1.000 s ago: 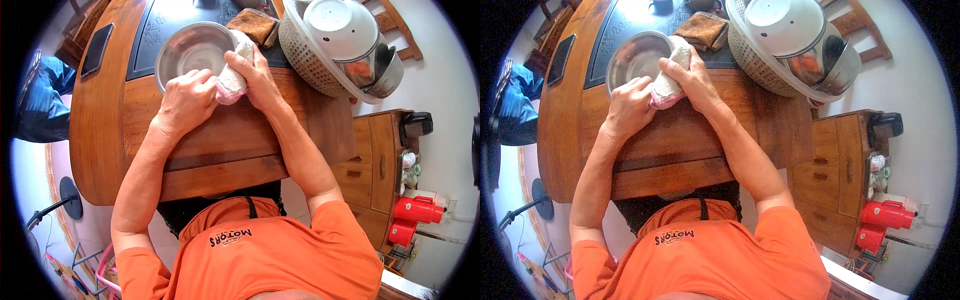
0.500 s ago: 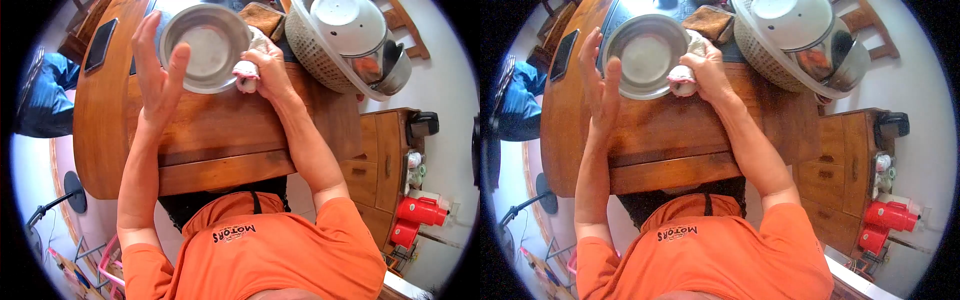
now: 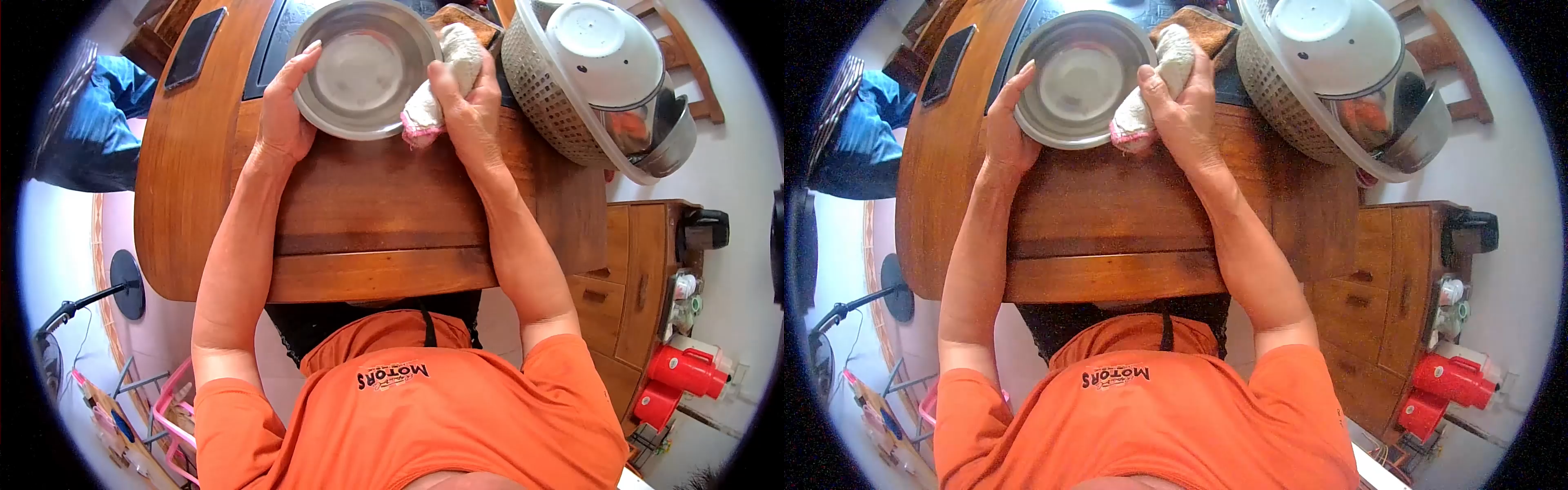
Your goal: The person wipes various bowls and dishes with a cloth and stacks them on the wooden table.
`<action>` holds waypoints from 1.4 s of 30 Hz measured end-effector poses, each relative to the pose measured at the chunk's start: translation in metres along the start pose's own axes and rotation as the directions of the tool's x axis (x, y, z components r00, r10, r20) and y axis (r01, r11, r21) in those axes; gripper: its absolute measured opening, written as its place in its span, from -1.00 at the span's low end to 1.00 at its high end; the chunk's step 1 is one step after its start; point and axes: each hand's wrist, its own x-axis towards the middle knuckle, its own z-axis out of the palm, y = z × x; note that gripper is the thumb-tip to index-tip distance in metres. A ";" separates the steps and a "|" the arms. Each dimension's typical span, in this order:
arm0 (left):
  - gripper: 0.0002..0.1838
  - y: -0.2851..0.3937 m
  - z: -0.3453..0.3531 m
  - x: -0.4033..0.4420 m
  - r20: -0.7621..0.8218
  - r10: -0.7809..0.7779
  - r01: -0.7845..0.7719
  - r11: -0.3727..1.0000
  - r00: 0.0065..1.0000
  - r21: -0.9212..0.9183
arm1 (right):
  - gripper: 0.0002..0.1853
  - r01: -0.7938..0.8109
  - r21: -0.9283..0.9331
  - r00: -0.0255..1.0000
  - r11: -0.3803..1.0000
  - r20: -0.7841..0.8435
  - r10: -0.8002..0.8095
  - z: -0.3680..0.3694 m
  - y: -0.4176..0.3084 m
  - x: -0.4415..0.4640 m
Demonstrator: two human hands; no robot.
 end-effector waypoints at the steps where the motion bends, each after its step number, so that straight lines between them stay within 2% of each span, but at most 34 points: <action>1: -0.51 -0.001 0.000 0.001 -0.016 0.021 -0.021 1.000 1.000 -0.006 | -0.43 -0.002 0.002 1.000 1.000 0.006 0.002 0.000 -0.004 0.000; 3: -0.51 -0.002 0.004 0.000 -0.033 0.044 -0.044 0.999 0.998 -0.013 | -0.28 0.061 -0.147 0.997 0.987 -0.032 -0.066 -0.003 -0.016 -0.001; 4: -0.50 -0.003 0.007 -0.002 -0.023 0.070 -0.069 0.997 0.997 0.022 | -0.22 0.176 -0.296 0.983 0.939 0.012 -0.181 -0.005 -0.021 0.000; 5: -0.49 -0.003 0.011 -0.004 -0.012 0.094 -0.094 0.994 0.995 0.057 | -0.22 0.178 -0.296 0.983 0.938 0.015 -0.182 -0.005 -0.024 0.000; 7: -0.48 -0.006 0.016 -0.008 -0.016 0.129 -0.126 0.986 0.992 0.108 | -0.17 0.489 -0.498 0.864 0.716 0.165 -0.475 -0.004 -0.027 0.001; 9: -0.46 -0.009 0.014 -0.010 0.172 -0.008 0.001 0.999 0.985 0.041 | -0.15 0.527 -0.493 0.843 0.693 0.199 -0.500 0.002 -0.035 -0.004; 10: -0.43 -0.006 0.017 -0.018 0.187 -0.102 0.084 0.991 0.977 0.101 | -0.16 0.584 -0.490 0.806 0.647 0.253 -0.535 0.005 -0.036 -0.006; 11: -0.40 -0.011 0.018 -0.017 0.226 -0.070 0.044 0.992 0.972 0.118 | -0.16 0.637 -0.484 0.765 0.600 0.307 -0.565 0.009 -0.037 -0.008; 12: -0.39 -0.013 0.023 -0.021 0.241 -0.063 0.030 0.990 0.969 0.136 | -0.19 0.631 -0.418 0.775 0.654 0.303 -0.555 0.015 -0.038 -0.009; 13: -0.38 -0.014 0.028 -0.026 0.256 -0.056 0.016 0.988 0.965 0.154 | -0.20 0.640 -0.437 0.768 0.632 0.340 -0.543 0.017 -0.045 -0.012; 14: -0.35 -0.020 0.028 -0.026 0.280 0.002 -0.061 0.977 0.960 0.202 | -0.20 0.653 -0.451 0.757 0.608 0.395 -0.520 0.018 -0.048 -0.014; 15: -0.35 -0.021 0.028 -0.025 0.278 0.001 -0.059 0.978 0.961 0.202 | -0.20 0.667 -0.463 0.745 0.584 0.448 -0.495 0.018 -0.050 -0.015; 18: -0.37 -0.023 0.025 -0.024 0.325 -0.023 -0.034 0.985 0.945 0.168 | -0.27 0.617 -0.427 0.787 0.662 0.367 -0.496 0.020 -0.048 -0.013; 19: -0.37 -0.024 0.024 -0.022 0.322 -0.025 -0.031 0.985 0.946 0.167 | -0.27 0.615 -0.425 0.788 0.664 0.369 -0.494 0.019 -0.046 -0.012; 21: -0.34 -0.027 0.020 -0.019 0.336 0.012 -0.084 0.976 0.942 0.201 | -0.39 0.603 -0.455 0.794 0.655 0.261 -0.550 0.015 -0.043 -0.010; 22: -0.36 -0.027 0.026 -0.021 0.286 0.052 -0.103 0.981 0.957 0.164 | -0.47 0.574 -0.505 0.815 0.645 0.275 -0.511 0.008 -0.043 -0.009; 25: -0.46 -0.028 0.026 -0.021 0.248 0.067 -0.096 0.990 0.966 0.105 | -0.51 0.528 -0.563 0.848 0.636 0.311 -0.429 0.003 -0.037 -0.007; 27: -0.44 -0.031 0.026 -0.021 0.242 0.090 -0.127 0.981 0.966 0.144 | -0.50 0.505 -0.601 0.863 0.620 0.330 -0.383 0.008 -0.036 -0.010; 30: -0.43 -0.032 0.022 -0.021 0.248 0.147 -0.212 0.942 0.958 0.262 | -0.41 0.438 -0.476 0.887 0.763 0.369 -0.279 0.017 -0.041 -0.019; 31: -0.43 -0.031 0.021 -0.021 0.246 0.145 -0.210 0.942 0.958 0.262 | -0.41 0.436 -0.475 0.887 0.764 0.369 -0.277 0.018 -0.044 -0.021; 33: -0.45 -0.029 0.019 -0.021 0.233 0.119 -0.173 0.958 0.965 0.228 | -0.37 0.469 -0.406 0.834 0.784 0.495 -0.242 0.021 -0.046 -0.023; 34: -0.49 -0.027 0.018 -0.018 0.238 0.149 -0.201 0.956 0.960 0.212 | -0.28 0.477 -0.416 0.818 0.774 0.533 -0.218 0.022 -0.044 -0.023; 35: -0.49 -0.026 0.019 -0.018 0.236 0.148 -0.200 0.956 0.960 0.213 | -0.28 0.476 -0.415 0.818 0.776 0.533 -0.217 0.021 -0.045 -0.024; 37: -0.52 -0.020 0.020 -0.019 0.195 0.060 -0.080 0.992 0.979 0.096 | -0.20 0.473 -0.343 0.759 0.811 0.627 -0.178 0.020 -0.053 -0.026; 38: -0.56 -0.021 0.016 -0.015 0.194 0.094 -0.107 0.993 0.976 0.056 | -0.18 0.512 -0.336 0.748 0.790 0.627 -0.218 0.023 -0.051 -0.027; 41: -0.59 -0.015 0.012 -0.012 0.169 0.052 -0.053 0.999 0.984 0.000 | -0.24 0.529 -0.362 0.741 0.768 0.638 -0.210 0.026 -0.055 -0.032; 42: -0.62 -0.013 0.013 -0.014 0.138 0.032 -0.033 0.999 0.990 0.009 | -0.41 0.556 -0.341 0.750 0.758 0.599 -0.281 0.027 -0.056 -0.031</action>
